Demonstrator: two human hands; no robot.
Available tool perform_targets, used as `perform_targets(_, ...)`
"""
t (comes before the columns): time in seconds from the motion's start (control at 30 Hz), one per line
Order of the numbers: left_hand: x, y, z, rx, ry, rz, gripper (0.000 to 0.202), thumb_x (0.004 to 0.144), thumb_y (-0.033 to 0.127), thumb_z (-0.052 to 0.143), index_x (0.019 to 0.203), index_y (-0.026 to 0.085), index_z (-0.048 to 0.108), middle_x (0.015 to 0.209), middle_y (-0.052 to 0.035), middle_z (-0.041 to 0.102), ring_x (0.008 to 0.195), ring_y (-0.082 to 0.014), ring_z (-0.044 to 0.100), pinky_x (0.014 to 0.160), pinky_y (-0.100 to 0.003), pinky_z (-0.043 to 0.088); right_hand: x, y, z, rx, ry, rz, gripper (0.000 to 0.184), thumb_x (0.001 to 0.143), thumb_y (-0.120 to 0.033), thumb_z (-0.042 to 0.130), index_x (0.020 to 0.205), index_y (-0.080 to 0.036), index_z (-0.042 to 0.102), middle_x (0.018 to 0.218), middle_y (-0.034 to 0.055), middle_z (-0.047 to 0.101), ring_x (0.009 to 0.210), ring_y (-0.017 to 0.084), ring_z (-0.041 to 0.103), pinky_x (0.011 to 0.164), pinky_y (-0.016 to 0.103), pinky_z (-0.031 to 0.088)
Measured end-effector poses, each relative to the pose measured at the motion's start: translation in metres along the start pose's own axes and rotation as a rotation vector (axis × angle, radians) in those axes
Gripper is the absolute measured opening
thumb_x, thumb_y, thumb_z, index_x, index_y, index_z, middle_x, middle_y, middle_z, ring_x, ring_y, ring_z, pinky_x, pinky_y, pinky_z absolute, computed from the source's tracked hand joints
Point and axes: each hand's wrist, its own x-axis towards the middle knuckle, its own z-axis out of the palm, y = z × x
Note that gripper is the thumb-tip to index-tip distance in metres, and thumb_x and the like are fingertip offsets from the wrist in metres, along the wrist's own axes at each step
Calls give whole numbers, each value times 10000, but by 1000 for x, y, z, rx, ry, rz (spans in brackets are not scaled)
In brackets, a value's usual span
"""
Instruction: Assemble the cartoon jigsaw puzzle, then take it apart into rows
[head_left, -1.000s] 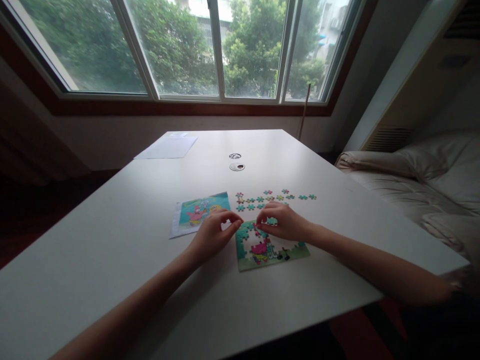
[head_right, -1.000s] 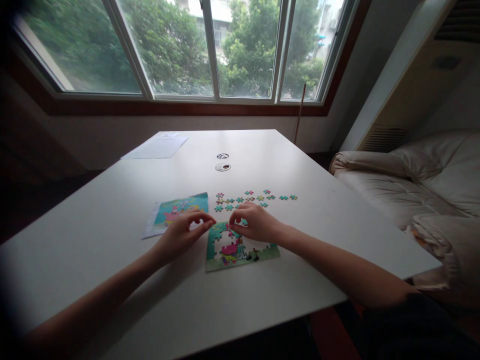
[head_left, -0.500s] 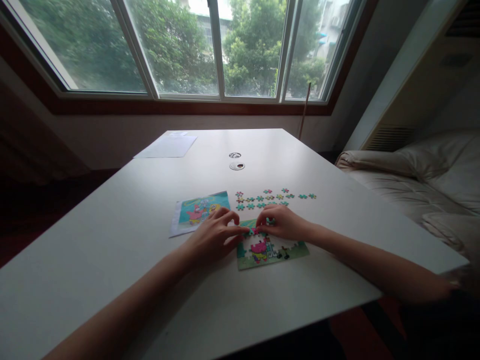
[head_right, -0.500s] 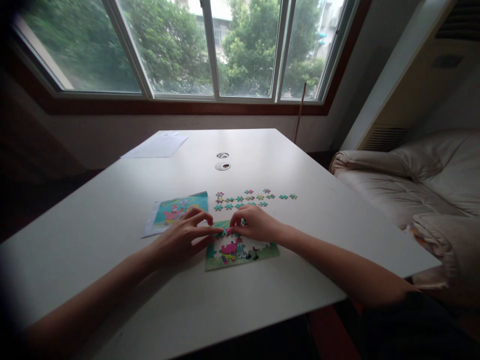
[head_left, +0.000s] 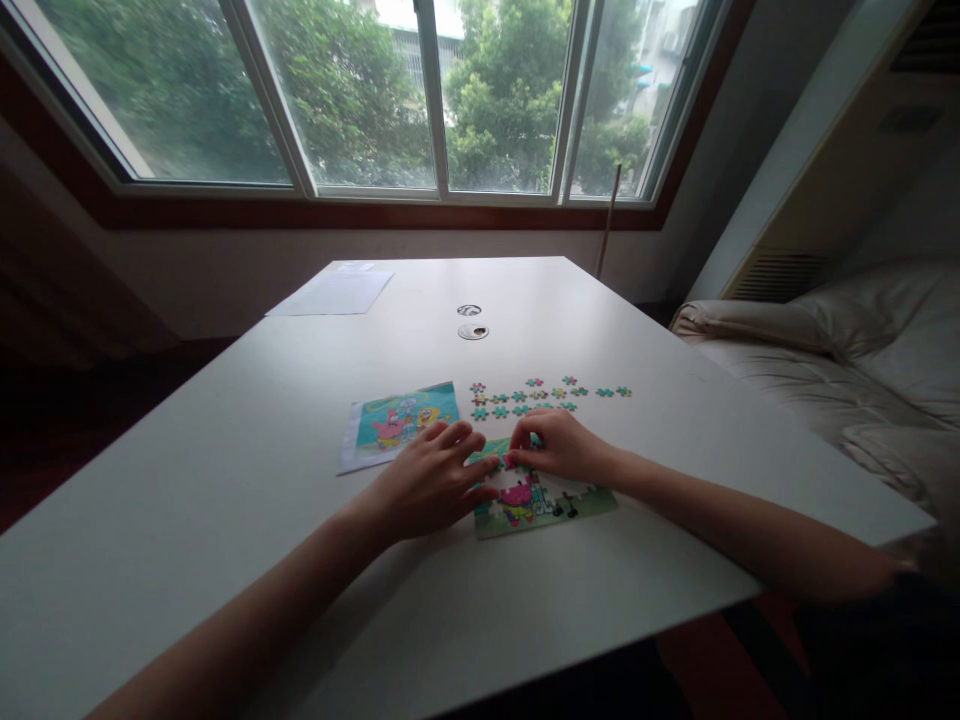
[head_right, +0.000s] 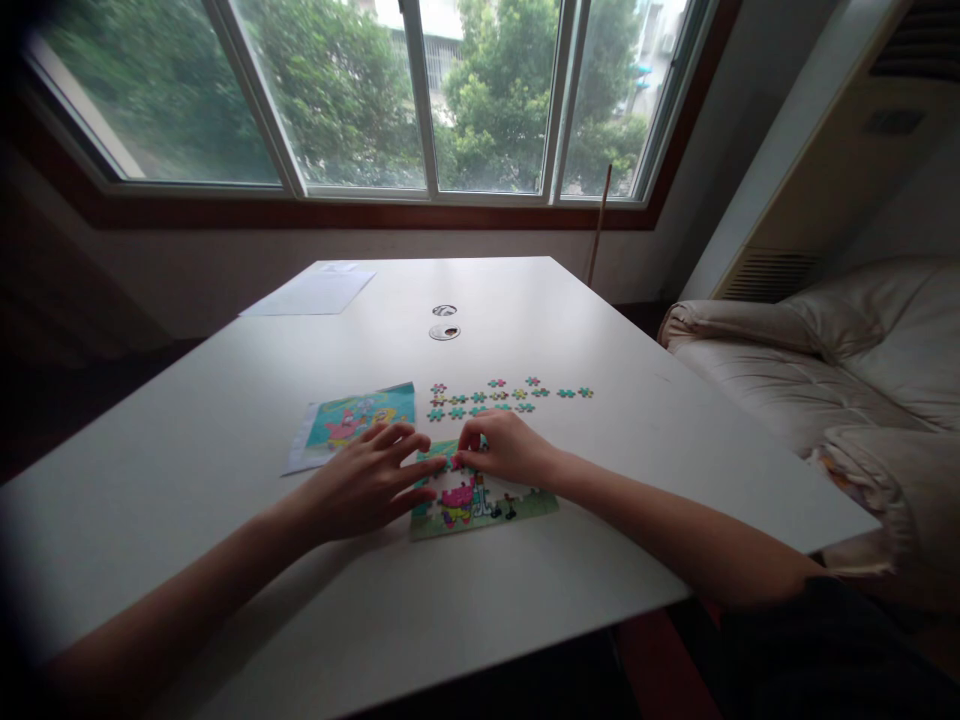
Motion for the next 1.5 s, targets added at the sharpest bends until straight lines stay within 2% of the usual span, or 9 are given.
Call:
perform_targets(0.13,-1,0,0,-51,-5,-21,285,873,396,403,1009,214,575,942,-90,542,918,-252,439,769,-384,359,2,-1,-1,-7,-7,-14,74,729,-228,608,701,-160,617,659,-4,586,630,98,507,614,205,379)
perform_targets(0.23,-3,-2,1,-140,-8,-48,288,868,400,413,1045,226,559,951,-81,538,920,-245,435,777,-380,363,6,10,-12,-2,-50,-28,105,746,-255,591,720,-164,637,684,3,613,636,101,510,619,210,379)
perform_targets(0.3,-3,-4,0,-227,-16,-69,283,876,377,406,1078,234,542,955,-73,536,919,-235,435,782,-371,369,9,27,-27,-8,-53,31,152,764,-290,565,750,-166,652,693,7,629,596,95,495,581,208,371)
perform_targets(0.47,-5,-10,2,-306,26,-133,267,896,312,370,1061,225,560,940,-69,543,906,-223,440,800,-381,368,5,90,-65,-204,104,292,217,751,-332,551,803,-167,682,679,15,641,553,102,477,556,225,339)
perform_targets(0.63,-7,-15,10,-218,62,-165,222,867,314,437,993,222,595,900,-68,560,917,-232,448,786,-384,377,0,123,-73,-253,86,435,286,733,-389,546,847,-170,690,654,18,635,541,107,483,539,229,332)
perform_targets(0.8,-9,-18,11,-186,61,-156,284,805,390,525,1028,226,588,929,-79,568,919,-254,454,770,-396,388,9,124,-69,-154,-6,444,347,665,-458,595,863,-187,687,766,22,656,559,102,495,526,223,349)
perform_targets(1.2,-10,-21,11,-232,59,-162,297,788,393,550,1041,242,588,941,-76,566,919,-253,457,769,-395,392,17,130,-68,-59,-74,478,257,633,-345,638,808,-161,682,736,33,635,586,106,518,513,212,383)
perform_targets(1.4,-10,-20,11,-233,60,-166,288,782,387,557,1028,242,595,922,-72,575,907,-249,463,755,-386,394,17,122,-65,11,-74,494,260,674,-308,613,858,-124,622,761,44,629,457,58,483,432,193,376)
perform_targets(1.5,-9,-20,11,-262,96,-196,215,801,327,538,978,237,619,894,-65,590,885,-235,475,750,-377,394,18,110,-63,123,-50,434,270,703,-305,596,896,-115,608,732,38,621,485,65,501,439,190,386)
